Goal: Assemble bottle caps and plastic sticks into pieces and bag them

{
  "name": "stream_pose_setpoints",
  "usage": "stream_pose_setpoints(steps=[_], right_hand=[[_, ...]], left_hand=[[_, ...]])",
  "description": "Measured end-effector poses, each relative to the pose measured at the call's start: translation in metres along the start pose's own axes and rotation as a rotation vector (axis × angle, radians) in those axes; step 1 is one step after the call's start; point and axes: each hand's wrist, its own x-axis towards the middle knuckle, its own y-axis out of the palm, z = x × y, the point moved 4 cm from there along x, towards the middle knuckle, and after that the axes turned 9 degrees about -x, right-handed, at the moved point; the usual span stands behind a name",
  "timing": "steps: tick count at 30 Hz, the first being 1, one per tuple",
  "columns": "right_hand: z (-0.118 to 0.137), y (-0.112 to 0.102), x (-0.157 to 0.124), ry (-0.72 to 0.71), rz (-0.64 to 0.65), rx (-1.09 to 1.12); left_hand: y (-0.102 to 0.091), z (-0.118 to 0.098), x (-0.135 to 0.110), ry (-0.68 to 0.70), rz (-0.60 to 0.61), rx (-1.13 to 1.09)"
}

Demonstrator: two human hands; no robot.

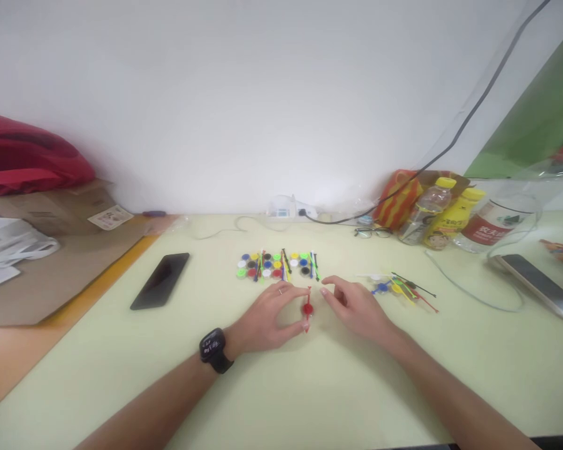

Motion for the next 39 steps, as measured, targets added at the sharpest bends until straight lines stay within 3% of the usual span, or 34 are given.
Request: stream_pose_setpoints(steps=[3,9,21,27,39], right_hand=[[-0.001,0.002,0.0,-0.047,0.018,0.033],[-0.001,0.008,0.0,-0.13,0.044,0.066],[0.014,0.016,-0.003,-0.222,0.081,0.12],[0.008,0.022,0.004,-0.199,0.057,0.24],[0.001,0.032,0.011,-0.198,-0.01,0.282]], left_hand=[[0.0,-0.001,0.0,-0.006,-0.004,0.011],[0.003,-0.005,0.001,0.031,0.099,0.009],[0.013,0.005,0.006,0.02,-0.028,0.109],[0.014,0.015,0.007,-0.028,-0.096,0.154],[0.016,0.017,0.012,-0.092,-0.088,0.153]])
